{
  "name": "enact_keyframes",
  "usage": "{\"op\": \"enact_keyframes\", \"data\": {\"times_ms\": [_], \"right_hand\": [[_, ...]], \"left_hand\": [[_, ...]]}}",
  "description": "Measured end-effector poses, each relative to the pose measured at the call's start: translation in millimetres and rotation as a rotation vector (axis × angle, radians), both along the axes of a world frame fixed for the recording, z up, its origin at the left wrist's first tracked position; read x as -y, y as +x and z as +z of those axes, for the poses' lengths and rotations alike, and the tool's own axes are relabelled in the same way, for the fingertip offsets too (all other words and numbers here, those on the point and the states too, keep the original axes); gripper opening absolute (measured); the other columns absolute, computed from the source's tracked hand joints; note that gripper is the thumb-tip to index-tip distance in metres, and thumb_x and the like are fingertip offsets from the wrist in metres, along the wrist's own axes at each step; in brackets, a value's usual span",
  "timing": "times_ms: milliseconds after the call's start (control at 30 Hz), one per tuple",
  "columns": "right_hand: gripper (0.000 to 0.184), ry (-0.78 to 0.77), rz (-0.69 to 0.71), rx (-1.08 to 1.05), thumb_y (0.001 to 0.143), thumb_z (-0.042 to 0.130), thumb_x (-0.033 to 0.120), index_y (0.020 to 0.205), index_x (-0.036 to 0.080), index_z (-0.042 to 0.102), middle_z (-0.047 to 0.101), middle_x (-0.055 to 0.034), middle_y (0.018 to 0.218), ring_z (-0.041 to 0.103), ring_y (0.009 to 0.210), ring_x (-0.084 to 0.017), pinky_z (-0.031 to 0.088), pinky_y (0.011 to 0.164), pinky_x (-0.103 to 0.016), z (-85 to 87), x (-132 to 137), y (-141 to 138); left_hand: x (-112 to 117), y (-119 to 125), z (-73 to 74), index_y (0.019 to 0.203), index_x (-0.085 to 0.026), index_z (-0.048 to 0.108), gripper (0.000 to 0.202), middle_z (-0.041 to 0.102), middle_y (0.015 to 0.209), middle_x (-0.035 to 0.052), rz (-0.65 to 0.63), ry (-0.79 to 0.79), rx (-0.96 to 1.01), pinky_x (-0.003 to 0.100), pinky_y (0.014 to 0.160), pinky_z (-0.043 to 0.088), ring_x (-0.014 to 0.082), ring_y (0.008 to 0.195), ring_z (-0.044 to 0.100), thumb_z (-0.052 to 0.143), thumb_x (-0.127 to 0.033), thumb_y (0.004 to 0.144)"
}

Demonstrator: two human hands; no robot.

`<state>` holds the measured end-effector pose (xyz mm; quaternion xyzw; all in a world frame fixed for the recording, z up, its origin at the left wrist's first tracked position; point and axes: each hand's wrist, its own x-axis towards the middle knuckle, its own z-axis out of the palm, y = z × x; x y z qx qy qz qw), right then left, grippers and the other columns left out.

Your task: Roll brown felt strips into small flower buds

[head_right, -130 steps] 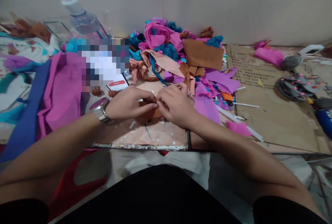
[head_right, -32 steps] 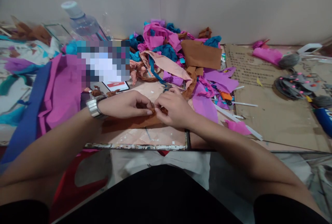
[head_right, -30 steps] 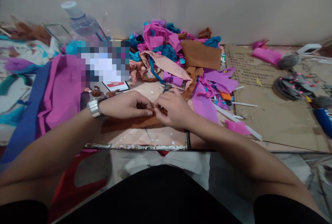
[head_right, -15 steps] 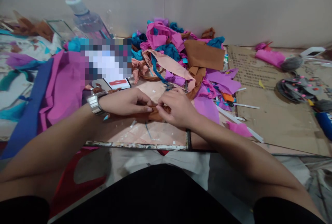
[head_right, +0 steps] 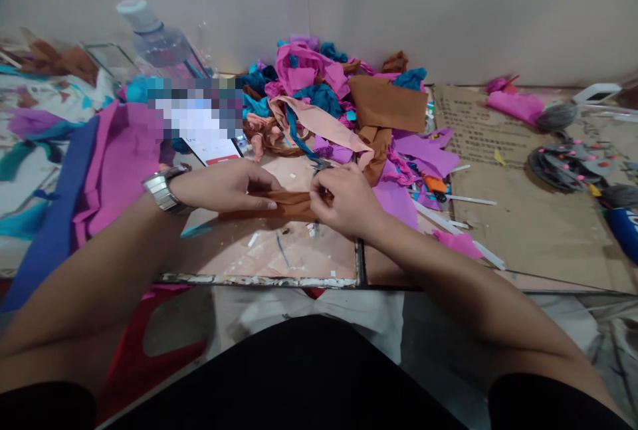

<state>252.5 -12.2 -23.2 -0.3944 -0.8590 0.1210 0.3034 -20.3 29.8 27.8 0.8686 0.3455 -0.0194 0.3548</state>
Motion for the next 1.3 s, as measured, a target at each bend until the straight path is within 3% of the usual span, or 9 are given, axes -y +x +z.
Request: {"op": "enact_keyframes", "data": {"times_ms": [300, 433, 600, 733, 800, 933, 1033, 1200, 1300], "right_hand": [[0.006, -0.012, -0.059, -0.015, 0.089, 0.062, 0.022, 0.085, 0.020, 0.066, 0.074, -0.0020, 0.080, 0.065, 0.077, -0.021, 0.038, 0.085, -0.039, 1.3, -2.3, 1.5], [0.007, -0.019, -0.046, -0.020, 0.091, 0.062, 0.023, 0.085, 0.020, 0.066, 0.072, -0.0013, 0.079, 0.064, 0.075, -0.019, 0.039, 0.085, -0.038, 0.5, -1.0, -0.5], [0.007, -0.011, -0.043, -0.012, 0.091, 0.062, 0.023, 0.086, 0.020, 0.066, 0.071, -0.0005, 0.077, 0.063, 0.072, -0.018, 0.039, 0.088, -0.039, -1.1, 0.2, -1.7], [0.004, -0.003, -0.058, -0.024, 0.087, 0.063, 0.020, 0.084, 0.019, 0.066, 0.070, -0.0005, 0.076, 0.063, 0.072, -0.018, 0.039, 0.086, -0.038, -0.9, -3.6, 2.4], [0.004, -0.010, -0.075, -0.033, 0.085, 0.063, 0.018, 0.082, 0.019, 0.066, 0.071, -0.0006, 0.076, 0.064, 0.071, -0.018, 0.040, 0.084, -0.037, 0.1, -6.9, 5.9], [0.007, -0.066, -0.124, -0.053, 0.086, 0.063, 0.018, 0.080, 0.019, 0.065, 0.069, 0.0004, 0.072, 0.061, 0.065, -0.016, 0.040, 0.073, -0.032, 2.3, -13.8, 12.8], [0.006, -0.098, -0.151, -0.097, 0.085, 0.064, 0.017, 0.080, 0.019, 0.065, 0.066, 0.0016, 0.068, 0.057, 0.060, -0.014, 0.039, 0.065, -0.029, 3.4, -17.6, 16.0], [0.005, -0.114, -0.167, -0.137, 0.085, 0.064, 0.017, 0.080, 0.019, 0.066, 0.065, 0.0018, 0.067, 0.056, 0.060, -0.014, 0.039, 0.062, -0.028, 5.2, -19.2, 16.9], [0.007, -0.103, -0.127, -0.116, 0.089, 0.063, 0.020, 0.082, 0.019, 0.067, 0.068, 0.0006, 0.071, 0.059, 0.063, -0.015, 0.041, 0.067, -0.029, 5.5, -16.4, 13.3]], "left_hand": [[-3.6, 1.0, -0.8, 0.115, -0.018, 0.078, 0.042, 0.078, 0.091, 0.0026, 0.051, 0.148, -0.111, 0.025, 0.068, 0.043, 0.0162, 0.074, 0.067, 0.048, -0.018, 0.086], [0.8, 5.5, -0.1, 0.130, -0.018, 0.073, 0.052, 0.079, 0.109, 0.0036, 0.017, 0.125, -0.049, 0.025, 0.079, 0.049, 0.0180, 0.089, 0.071, 0.044, -0.015, 0.087], [5.7, 7.8, 2.0, 0.130, -0.018, 0.073, 0.052, 0.079, 0.118, 0.0046, -0.066, 0.120, 0.019, 0.024, 0.088, 0.052, 0.0179, 0.097, 0.072, 0.040, -0.013, 0.090], [1.5, 0.9, 2.2, 0.138, -0.020, 0.069, 0.054, 0.076, 0.128, 0.0034, -0.024, 0.172, 0.024, 0.024, 0.094, 0.052, 0.0189, 0.106, 0.072, 0.041, -0.015, 0.091], [-0.8, -2.1, 3.7, 0.140, -0.020, 0.068, 0.054, 0.078, 0.123, 0.0034, 0.039, 0.183, 0.033, 0.025, 0.092, 0.051, 0.0182, 0.100, 0.072, 0.043, -0.017, 0.093], [-1.1, -3.1, 8.0, 0.138, -0.016, 0.071, 0.048, 0.078, 0.087, 0.0031, 0.124, 0.251, 0.083, 0.026, 0.075, 0.049, 0.0157, 0.074, 0.066, 0.048, -0.029, 0.098], [0.2, -3.2, 8.6, 0.141, -0.017, 0.069, 0.049, 0.076, 0.082, 0.0028, 0.128, 0.312, 0.130, 0.025, 0.067, 0.044, 0.0143, 0.067, 0.062, 0.049, -0.031, 0.099], [0.6, -5.5, 6.8, 0.147, -0.022, 0.065, 0.059, 0.080, 0.107, 0.0047, 0.190, 0.377, 0.106, 0.026, 0.075, 0.050, 0.0176, 0.082, 0.070, 0.046, -0.019, 0.091], [3.3, -3.2, 5.9, 0.148, -0.021, 0.063, 0.059, 0.078, 0.122, 0.0065, 0.148, 0.389, 0.109, 0.030, 0.084, 0.053, 0.0218, 0.096, 0.073, 0.051, -0.025, 0.091]]}}
